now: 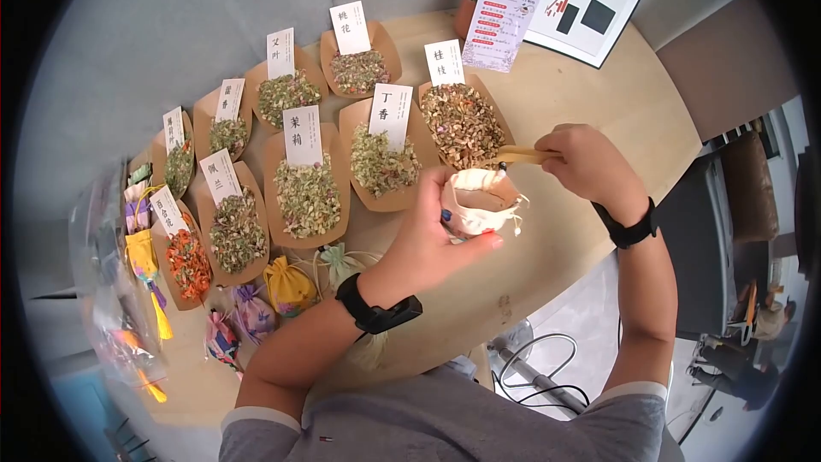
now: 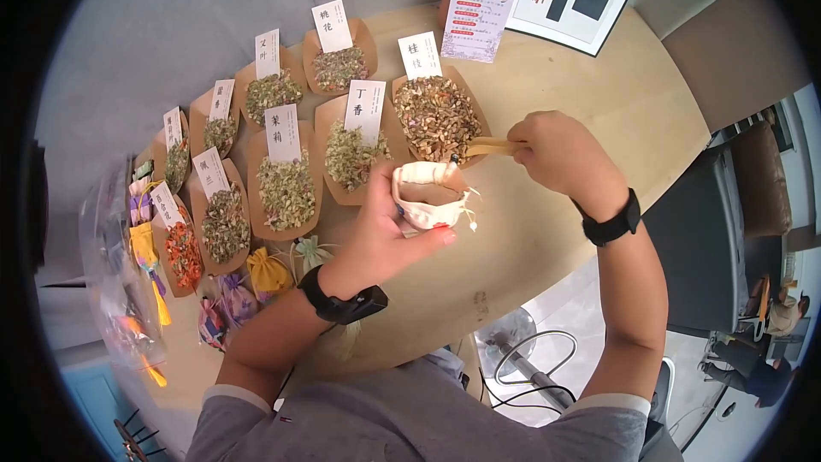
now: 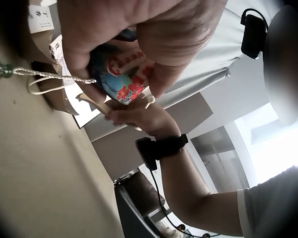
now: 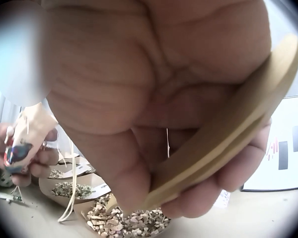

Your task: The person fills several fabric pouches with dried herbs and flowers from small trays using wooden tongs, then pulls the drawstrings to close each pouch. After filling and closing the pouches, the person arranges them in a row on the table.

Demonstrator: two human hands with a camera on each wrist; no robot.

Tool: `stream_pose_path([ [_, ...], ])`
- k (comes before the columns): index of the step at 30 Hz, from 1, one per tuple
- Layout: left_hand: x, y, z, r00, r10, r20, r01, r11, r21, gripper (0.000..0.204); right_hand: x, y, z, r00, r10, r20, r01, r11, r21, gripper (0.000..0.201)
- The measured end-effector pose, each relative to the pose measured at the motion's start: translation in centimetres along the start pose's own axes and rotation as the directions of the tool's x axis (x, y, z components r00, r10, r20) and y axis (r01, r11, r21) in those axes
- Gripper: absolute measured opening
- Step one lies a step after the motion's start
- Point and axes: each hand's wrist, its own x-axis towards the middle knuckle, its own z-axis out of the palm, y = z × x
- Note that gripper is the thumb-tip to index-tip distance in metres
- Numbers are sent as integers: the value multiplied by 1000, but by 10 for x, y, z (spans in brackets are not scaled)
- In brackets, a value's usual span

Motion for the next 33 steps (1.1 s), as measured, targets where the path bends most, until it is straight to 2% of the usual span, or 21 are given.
stream_pose_path([
  [1,0,-3,4,1000,6,15,-5,1000,-12,79,-1,2,8,1000,-2,1,2,1000,0,13],
  [3,2,-23,8,999,42,2,-42,999,13,79,1,5,25,990,-86,-108,85,996,-10,19],
  [4,0,-32,8,997,75,-11,-74,996,41,80,1,5,30,990,-100,-98,100,995,-8,19],
  [8,-2,-31,5,1000,21,0,-21,998,-52,81,2,1,38,984,-113,-139,115,993,5,13],
  [9,-3,-32,4,999,50,14,-49,998,-36,81,2,0,37,982,-106,-156,111,994,21,13],
  [18,2,-34,5,992,87,-86,-88,996,-2,77,-15,-10,-17,976,-71,-206,122,962,245,19],
  [19,0,-29,3,999,-4,-46,3,1000,-29,77,-19,-16,-25,976,-71,-204,120,963,241,19],
  [21,0,-30,2,998,-24,-61,23,1000,-17,77,-26,-31,-40,992,-54,-116,93,926,365,22],
  [22,0,-31,2,996,-44,-76,44,999,-1,76,-29,-36,-43,992,-54,-115,92,927,363,22],
  [23,0,-34,2,996,-43,-74,43,999,-3,76,-32,-40,-45,990,-115,-79,135,931,339,23],
  [25,1,-43,3,990,45,-134,-35,997,70,75,-31,-43,-48,980,-197,-36,198,938,285,25],
  [29,1,-46,3,982,125,-141,-112,989,93,76,-6,-25,-31,987,-119,-110,142,962,233,24],
  [31,-2,-35,3,991,57,-125,-44,994,105,76,12,-7,-4,971,-194,-143,206,976,73,22],
  [32,-2,-33,2,991,61,-122,-48,993,103,76,15,-3,7,970,-193,-145,204,976,69,22],
  [33,-3,-32,0,996,-6,-92,16,995,99,75,19,-1,17,968,-209,-137,218,975,54,21],
])
